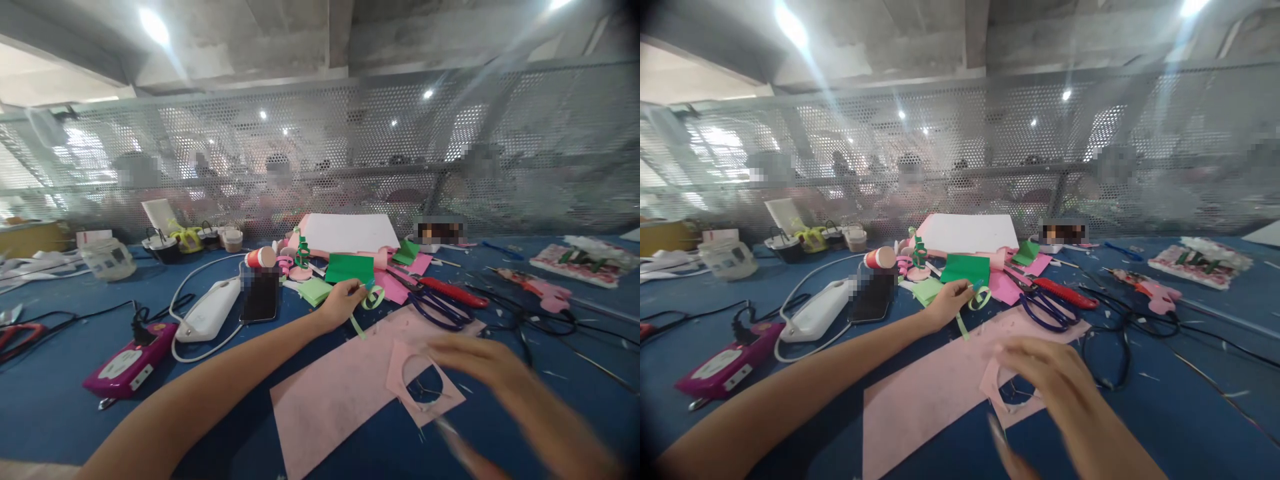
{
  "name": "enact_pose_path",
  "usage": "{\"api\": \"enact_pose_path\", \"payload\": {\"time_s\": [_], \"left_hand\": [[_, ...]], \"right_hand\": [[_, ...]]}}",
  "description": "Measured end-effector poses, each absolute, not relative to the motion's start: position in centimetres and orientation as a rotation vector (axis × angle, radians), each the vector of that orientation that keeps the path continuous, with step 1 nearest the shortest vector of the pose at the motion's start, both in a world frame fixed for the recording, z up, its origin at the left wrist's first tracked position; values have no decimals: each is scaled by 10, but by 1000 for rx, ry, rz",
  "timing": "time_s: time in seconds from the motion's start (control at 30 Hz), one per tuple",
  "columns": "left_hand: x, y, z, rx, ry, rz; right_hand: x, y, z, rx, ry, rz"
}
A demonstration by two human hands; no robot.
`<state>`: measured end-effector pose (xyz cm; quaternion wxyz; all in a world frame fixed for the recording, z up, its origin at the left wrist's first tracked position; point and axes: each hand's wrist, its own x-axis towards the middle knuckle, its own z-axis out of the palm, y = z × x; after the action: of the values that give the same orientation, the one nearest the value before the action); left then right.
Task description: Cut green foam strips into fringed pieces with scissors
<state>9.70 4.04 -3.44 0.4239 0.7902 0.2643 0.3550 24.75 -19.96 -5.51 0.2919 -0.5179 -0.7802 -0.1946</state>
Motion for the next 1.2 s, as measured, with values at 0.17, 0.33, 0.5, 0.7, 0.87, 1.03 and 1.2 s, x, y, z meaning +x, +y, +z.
{"api": "enact_pose_path", "payload": {"time_s": [0.17,0.33,0.5,0.7,0.87,1.03,1.2], "left_hand": [[97,43,-35,2029,637,882],[97,42,-34,1962,643,887],[97,43,-33,1842,670,933],[99,48,-37,1700,668,962],[101,49,-38,1690,666,990],[101,49,-38,1672,667,997],[101,50,-40,1714,670,985]], "right_hand": [[252,-157,-43,-1590,-2187,-510],[258,-137,-40,-1597,-2346,-237],[272,-88,1,-2052,-2116,-481],[282,-37,14,-2172,-1806,-813],[279,-38,-7,-1761,-1786,-896],[275,-49,-7,-1534,-1840,-498],[268,-49,-12,-1339,-1577,345]]}}
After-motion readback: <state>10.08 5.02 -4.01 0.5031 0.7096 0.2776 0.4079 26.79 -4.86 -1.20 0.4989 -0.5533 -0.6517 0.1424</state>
